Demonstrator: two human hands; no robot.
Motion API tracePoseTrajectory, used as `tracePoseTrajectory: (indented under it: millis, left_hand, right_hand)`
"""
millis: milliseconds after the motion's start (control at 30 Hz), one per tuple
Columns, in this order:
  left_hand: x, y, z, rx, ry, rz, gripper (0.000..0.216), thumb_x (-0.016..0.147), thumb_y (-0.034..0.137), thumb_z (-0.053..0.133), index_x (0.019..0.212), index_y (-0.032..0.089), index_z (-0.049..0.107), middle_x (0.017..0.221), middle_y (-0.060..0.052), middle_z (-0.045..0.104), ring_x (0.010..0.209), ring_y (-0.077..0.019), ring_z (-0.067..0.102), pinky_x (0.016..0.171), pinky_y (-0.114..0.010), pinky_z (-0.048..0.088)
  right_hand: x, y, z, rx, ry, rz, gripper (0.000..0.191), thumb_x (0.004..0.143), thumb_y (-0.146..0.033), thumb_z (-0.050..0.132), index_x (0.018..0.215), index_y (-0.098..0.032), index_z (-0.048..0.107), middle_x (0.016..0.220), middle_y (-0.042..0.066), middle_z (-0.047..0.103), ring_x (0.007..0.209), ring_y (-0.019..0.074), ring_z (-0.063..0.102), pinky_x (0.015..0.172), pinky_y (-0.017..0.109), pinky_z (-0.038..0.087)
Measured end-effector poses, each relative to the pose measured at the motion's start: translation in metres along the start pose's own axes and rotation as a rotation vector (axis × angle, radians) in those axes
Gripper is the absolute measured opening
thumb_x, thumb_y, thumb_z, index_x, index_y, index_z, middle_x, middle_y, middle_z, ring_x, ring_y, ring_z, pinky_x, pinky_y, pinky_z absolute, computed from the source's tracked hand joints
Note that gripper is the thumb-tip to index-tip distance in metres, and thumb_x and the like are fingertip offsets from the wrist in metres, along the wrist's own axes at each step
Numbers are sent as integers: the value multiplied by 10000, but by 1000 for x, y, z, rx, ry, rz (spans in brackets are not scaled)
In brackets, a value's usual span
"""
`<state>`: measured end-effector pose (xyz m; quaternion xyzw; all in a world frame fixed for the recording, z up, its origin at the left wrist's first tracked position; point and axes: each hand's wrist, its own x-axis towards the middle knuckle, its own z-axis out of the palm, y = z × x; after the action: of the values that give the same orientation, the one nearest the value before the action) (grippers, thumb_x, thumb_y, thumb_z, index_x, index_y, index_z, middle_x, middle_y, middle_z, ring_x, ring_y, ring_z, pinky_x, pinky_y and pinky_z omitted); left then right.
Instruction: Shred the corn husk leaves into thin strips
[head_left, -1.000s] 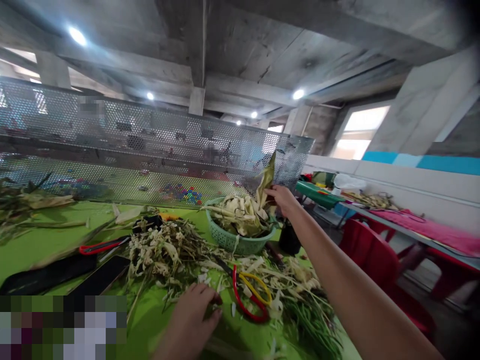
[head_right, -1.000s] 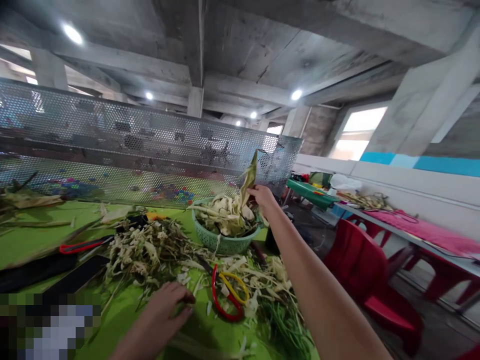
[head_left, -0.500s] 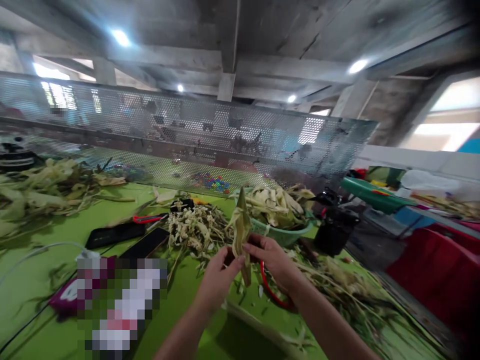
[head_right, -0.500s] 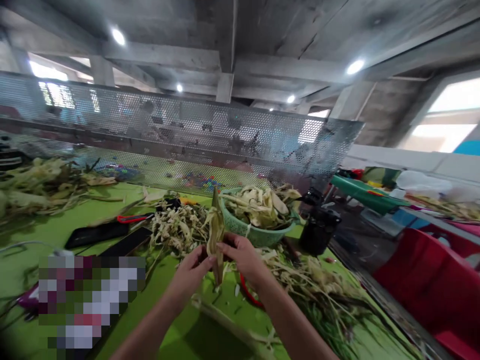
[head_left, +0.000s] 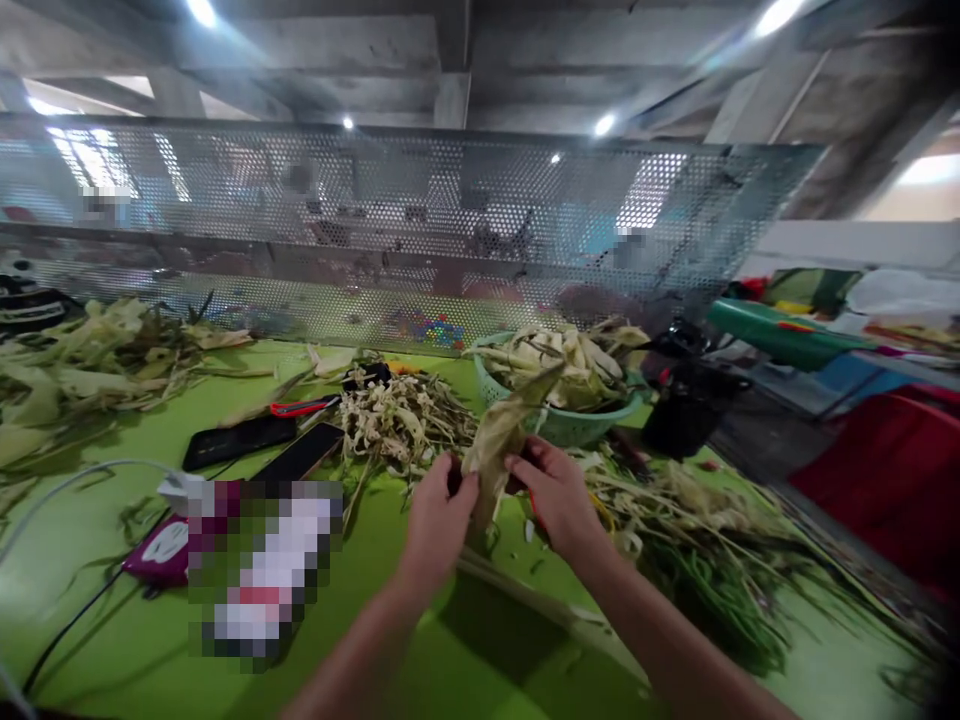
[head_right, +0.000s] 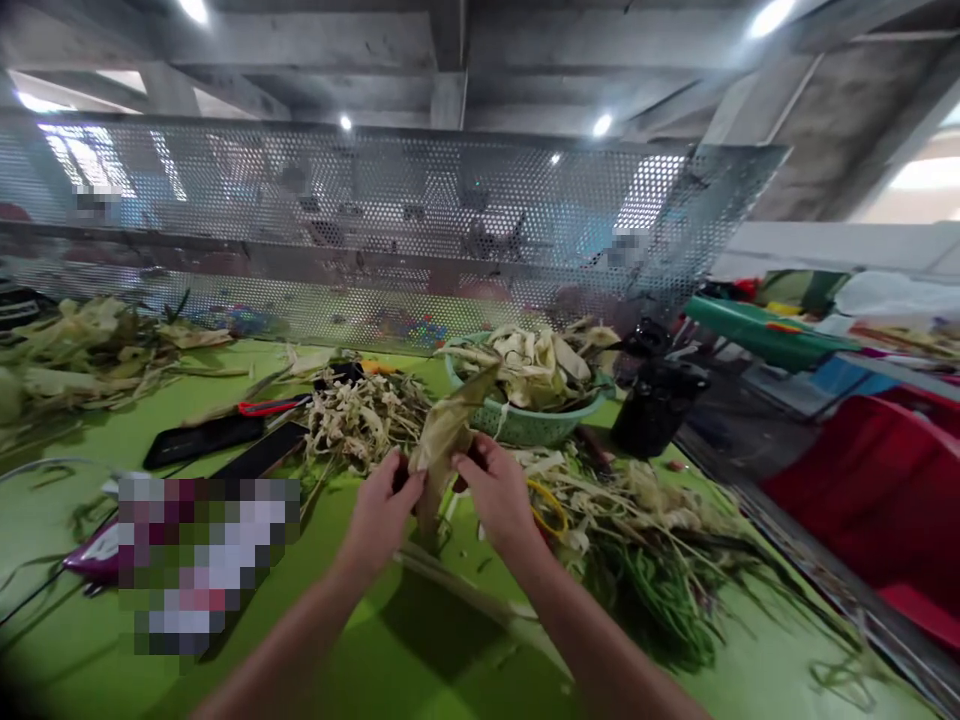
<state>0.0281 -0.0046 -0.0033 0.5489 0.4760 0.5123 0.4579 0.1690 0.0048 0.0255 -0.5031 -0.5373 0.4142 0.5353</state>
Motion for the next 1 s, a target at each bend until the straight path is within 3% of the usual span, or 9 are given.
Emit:
tracePoseTrajectory:
  millis: [200, 300, 433, 600, 767, 1000]
  left_hand:
    - [2, 4, -4, -211, -64, -79, 194, 781, 308, 560, 910, 166, 584, 819, -24, 612, 739, -143, 535, 675, -240, 418]
    - [3, 4, -4, -221, -79, -75, 267, 731, 297, 629, 952, 147, 619, 860, -52, 653, 785, -163, 568, 738, -255, 432]
    - [4, 4, -4, -286, -45, -126, 308, 731, 303, 634, 990, 137, 636, 901, -76, 676, 793, -174, 587, 742, -262, 440]
    - [3, 5, -6, -182, -33, -77, 263, 767, 328, 588, 939, 137, 644, 836, -63, 658, 741, -166, 564, 689, -258, 426]
    - [3, 6, -8, -95, 17, -58, 254, 756, 340, 606, 925, 150, 611, 840, -50, 645, 730, -151, 553, 691, -255, 432]
    - [0, 13, -7, -409, -43, -112, 315, 772, 395, 611, 938, 132, 663, 872, -73, 679, 771, -162, 593, 738, -268, 455]
  right_hand:
    - [0, -1, 0, 37, -87, 35, 218, 688, -380, 694, 721, -170, 647, 675, 4, 604, 519, 100, 461, 489, 236, 392]
    - [-1, -1, 1, -13, -146, 34, 193, 695, -378, 692, 711, -187, 666, 668, -1, 603, 526, 107, 466, 495, 244, 382]
    - [-1, -2, 1, -57, -121, 46, 189, 694, -383, 691, 746, -202, 670, 658, -10, 597, 492, 107, 466, 503, 260, 365]
    - [-2, -3, 0, -11, -131, 53, 222, 707, -402, 676, 769, -192, 644, 682, -1, 590, 528, 113, 487, 530, 258, 401]
    - [-3, -2, 1, -16, -149, 34, 201, 702, -365, 680, 662, -190, 591, 645, -12, 538, 558, 122, 490, 520, 254, 423]
    - [-2, -5, -1, 66, -91, 50, 165, 720, -336, 633, 681, -192, 561, 645, -9, 524, 567, 117, 474, 526, 244, 421]
